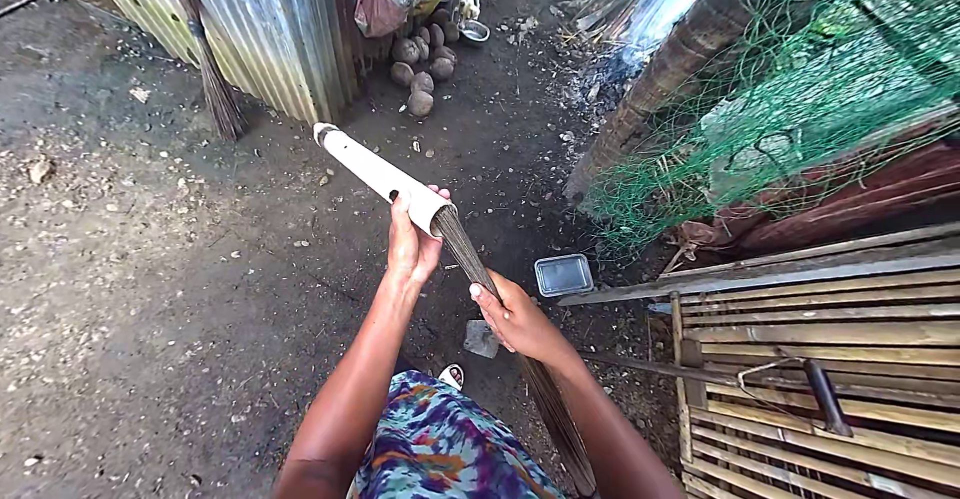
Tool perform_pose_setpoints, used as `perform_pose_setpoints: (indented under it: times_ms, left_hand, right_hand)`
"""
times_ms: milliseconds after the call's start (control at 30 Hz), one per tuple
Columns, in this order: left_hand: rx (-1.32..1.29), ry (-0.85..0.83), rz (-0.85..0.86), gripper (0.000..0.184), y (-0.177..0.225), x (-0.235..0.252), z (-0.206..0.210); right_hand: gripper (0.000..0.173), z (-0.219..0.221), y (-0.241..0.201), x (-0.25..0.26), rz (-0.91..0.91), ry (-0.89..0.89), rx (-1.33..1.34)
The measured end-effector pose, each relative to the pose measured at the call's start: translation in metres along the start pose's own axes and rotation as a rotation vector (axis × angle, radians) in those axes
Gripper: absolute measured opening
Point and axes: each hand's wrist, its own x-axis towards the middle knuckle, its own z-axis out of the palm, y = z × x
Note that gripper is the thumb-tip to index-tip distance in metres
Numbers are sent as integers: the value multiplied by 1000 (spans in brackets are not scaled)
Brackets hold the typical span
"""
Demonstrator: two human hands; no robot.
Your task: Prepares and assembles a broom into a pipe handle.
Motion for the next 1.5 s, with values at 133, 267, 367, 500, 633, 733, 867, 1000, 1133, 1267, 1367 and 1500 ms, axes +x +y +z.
perform_pose_setpoints:
  times_ms: [133, 267, 367, 500, 633, 733, 867, 1000, 1133, 1267, 1367, 1500]
  left_hand:
    - [132, -127, 70, 33, 4, 4, -9]
    - [262, -199, 115, 39, 12, 7, -11]
    - [321, -179, 132, 34, 16, 4, -3]
    - [300, -122, 134, 28, 17, 1, 6]
    - [225, -79, 100, 36, 18, 2, 9]
    - [186, -55, 84, 38, 18, 3, 8]
    - [207, -78, 80, 38, 19, 5, 0]
    - [297, -206, 117, 37, 26, 9, -10]
    - [411, -335, 132, 62, 39, 14, -17]
    - [473, -388, 143, 64, 45, 11, -11]
    - [482, -383, 159, 61, 46, 10, -5]
    - [451, -307, 161, 51, 46, 11, -1]
  right_hand:
    - [26, -6, -6, -4, 25, -103, 147]
    - [24, -9, -10, -3, 63, -154, 182]
    - [27, -6, -9, -1, 49, -108, 34]
    - [40, 1, -9, 1, -11, 10, -146]
    - [40, 9, -10, 4, -71, 75, -171]
    - [39, 10, -12, 6, -67, 63, -162]
    - [38, 6, -15, 5, -23, 12, -141]
    - [35, -1, -20, 3, 17, -77, -43]
    - [27, -11, -28, -2, 49, -211, 205]
    - [25, -15, -30, 0, 96, -287, 283]
    - [28, -16, -31, 1, 75, -284, 252]
    - [41, -15, -29, 2, 6, -260, 202]
